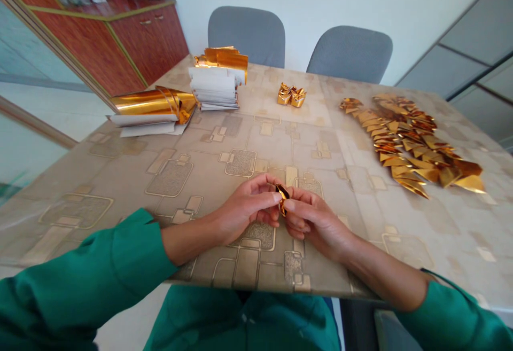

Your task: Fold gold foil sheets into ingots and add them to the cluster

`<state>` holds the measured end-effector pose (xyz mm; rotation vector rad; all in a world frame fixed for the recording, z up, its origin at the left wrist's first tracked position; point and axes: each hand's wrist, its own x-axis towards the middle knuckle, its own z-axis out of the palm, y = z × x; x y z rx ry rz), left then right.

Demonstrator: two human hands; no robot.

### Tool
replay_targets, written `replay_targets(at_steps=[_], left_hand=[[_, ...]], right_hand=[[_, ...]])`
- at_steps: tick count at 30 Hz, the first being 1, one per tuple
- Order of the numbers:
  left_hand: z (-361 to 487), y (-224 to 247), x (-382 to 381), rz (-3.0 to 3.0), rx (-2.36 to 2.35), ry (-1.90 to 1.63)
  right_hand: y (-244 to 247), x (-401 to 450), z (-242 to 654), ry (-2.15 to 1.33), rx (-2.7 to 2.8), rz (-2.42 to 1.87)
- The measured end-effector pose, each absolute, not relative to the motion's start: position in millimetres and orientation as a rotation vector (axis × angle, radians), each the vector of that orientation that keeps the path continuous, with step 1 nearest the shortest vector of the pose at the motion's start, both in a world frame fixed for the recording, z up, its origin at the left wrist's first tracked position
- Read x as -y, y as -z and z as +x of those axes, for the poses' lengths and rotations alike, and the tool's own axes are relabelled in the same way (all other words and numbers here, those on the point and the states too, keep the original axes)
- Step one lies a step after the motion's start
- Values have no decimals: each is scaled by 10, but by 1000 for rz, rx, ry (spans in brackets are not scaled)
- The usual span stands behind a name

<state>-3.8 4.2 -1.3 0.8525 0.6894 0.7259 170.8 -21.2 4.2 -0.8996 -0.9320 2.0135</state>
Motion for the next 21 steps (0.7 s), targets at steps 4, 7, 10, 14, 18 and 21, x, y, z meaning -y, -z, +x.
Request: replay_targets(at_steps=[4, 7, 10, 14, 18, 21], left_hand=[[-22, -17, 11, 945, -707, -778], [-20, -24, 30, 985, -711, -791], [-23, -14, 31, 1021, -689, -793], [-25, 11, 23, 1060, -672, -796], [-26, 21, 10, 1017, -685, -767], [-32, 14, 3, 963, -691, -751]], right_hand=[[-93, 232, 1685, -1937, 945, -998], [-111, 233, 1675, -1916, 980, -1006], [-106, 233, 1671, -1909, 1007, -1009], [-84, 234, 1665, -1865, 1036, -1105], [-75, 231, 1663, -1862, 1043, -1069], [-89, 225, 1665, -1893, 1033, -1033]])
